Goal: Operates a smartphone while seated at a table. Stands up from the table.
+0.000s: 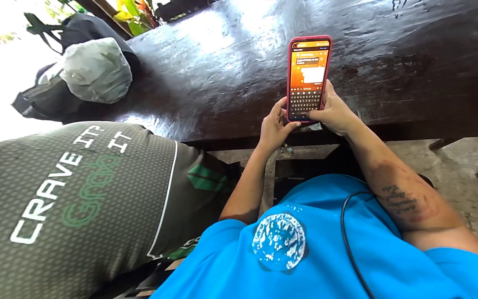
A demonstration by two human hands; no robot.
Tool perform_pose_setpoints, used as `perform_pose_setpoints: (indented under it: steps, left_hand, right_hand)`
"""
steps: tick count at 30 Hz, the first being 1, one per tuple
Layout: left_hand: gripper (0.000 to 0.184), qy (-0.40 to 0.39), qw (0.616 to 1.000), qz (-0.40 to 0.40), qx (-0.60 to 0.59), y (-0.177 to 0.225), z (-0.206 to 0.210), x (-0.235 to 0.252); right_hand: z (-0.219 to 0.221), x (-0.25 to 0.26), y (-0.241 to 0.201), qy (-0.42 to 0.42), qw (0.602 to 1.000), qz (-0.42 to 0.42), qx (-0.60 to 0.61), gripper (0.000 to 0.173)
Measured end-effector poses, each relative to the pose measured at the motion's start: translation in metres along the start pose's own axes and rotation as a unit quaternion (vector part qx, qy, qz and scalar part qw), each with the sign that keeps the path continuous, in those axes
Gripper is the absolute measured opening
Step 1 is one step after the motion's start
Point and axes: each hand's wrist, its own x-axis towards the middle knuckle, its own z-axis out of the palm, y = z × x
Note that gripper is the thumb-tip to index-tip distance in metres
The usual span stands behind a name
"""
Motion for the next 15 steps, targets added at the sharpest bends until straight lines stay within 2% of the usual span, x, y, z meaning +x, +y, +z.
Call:
perform_pose_setpoints:
  steps: [10, 15]
  left_hand:
    - [0.071, -0.001, 1.0, 0.002, -0.004, -0.0005, 0.0002, -0.0003]
    - [0.071, -0.002, 1.0, -0.006, -0.014, 0.0013, 0.0002, -0.0001]
  right_hand:
    - [0.0009, -0.0005, -0.0006, -0.004, 1.0, -0.007, 0.012, 0.087]
    - [0.0042, -0.0016, -0.0027, 0.016, 1.0, -0.009, 0.026, 0.062]
